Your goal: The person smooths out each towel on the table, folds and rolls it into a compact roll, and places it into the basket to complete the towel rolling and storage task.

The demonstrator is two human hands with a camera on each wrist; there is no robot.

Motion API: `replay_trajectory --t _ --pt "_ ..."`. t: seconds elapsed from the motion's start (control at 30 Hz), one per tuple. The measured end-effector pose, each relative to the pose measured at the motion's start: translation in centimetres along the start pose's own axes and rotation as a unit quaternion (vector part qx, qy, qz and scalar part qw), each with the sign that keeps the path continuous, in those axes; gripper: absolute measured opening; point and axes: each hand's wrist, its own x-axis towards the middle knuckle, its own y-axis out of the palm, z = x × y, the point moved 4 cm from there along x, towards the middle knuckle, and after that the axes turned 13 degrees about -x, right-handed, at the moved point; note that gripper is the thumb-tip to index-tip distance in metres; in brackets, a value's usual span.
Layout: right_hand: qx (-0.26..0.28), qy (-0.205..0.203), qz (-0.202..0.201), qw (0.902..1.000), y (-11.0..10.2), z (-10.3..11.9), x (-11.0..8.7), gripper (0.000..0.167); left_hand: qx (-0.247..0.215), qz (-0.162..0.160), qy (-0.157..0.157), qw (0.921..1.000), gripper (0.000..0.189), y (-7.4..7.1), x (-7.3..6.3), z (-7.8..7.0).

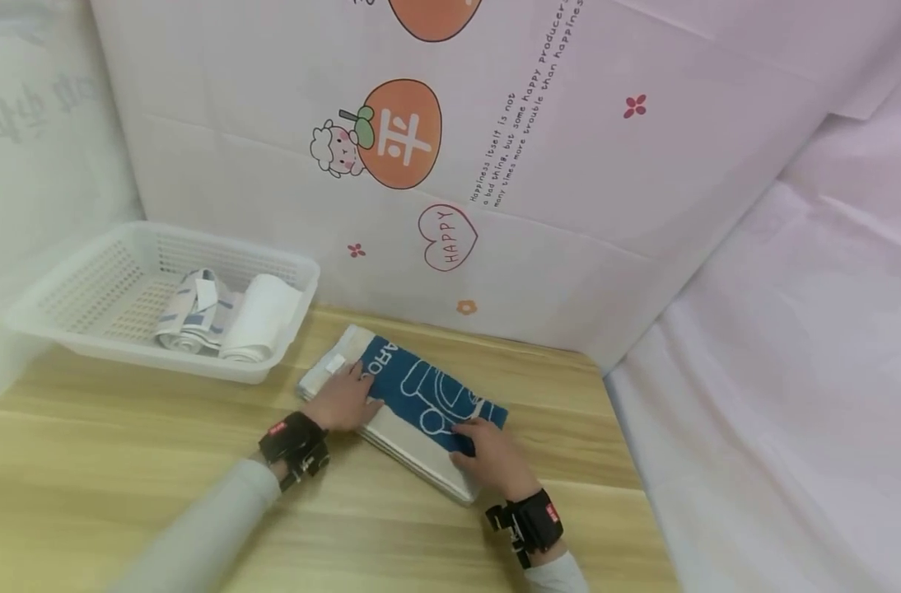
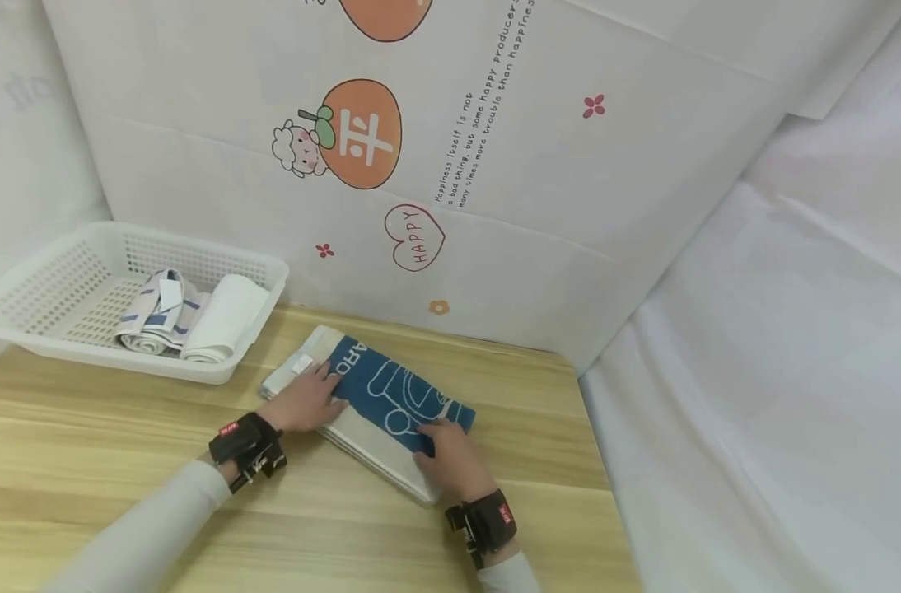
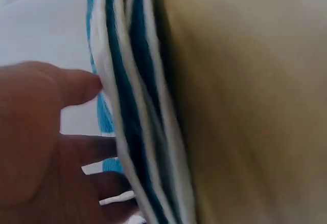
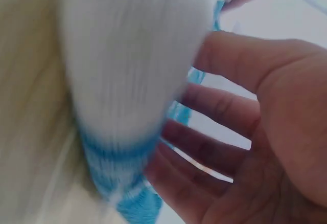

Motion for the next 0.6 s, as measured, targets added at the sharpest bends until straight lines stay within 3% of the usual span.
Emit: replay_trajectory --t 0.1,0.2,0.37,0.47,0.6 --pt "0.043 -0.032 0.026 0.9982 -0.5 0.7 -0.4 0.034 0.008 -0.012 -0.030 0.9995 0.057 -0.5 0.1 -0.7" --pt "0.080 -0.055 0.016 0.9952 -0.9 0.4 -0.8 0.026 0.002 -0.019 -0.044 0.9988 0.059 0.0 -0.7 -2.5" --pt "0.038 -0.055 -0.007 0.9977 -0.2 -0.2 -0.7 0.034 -0.003 0.004 -0.027 0.9996 0.067 1.7 -1.4 -4.4" --pt "0.022 -0.047 0.005 0.9986 0.5 0.2 -0.5 0.041 -0.002 0.027 -0.012 0.9996 0.069 1.9 -0.7 -3.9" --pt "-0.020 -0.033 0.018 0.9991 1.2 1.7 -0.6 0.047 -0.013 0.075 0.019 0.9969 0.068 2.0 1.3 -2.1"
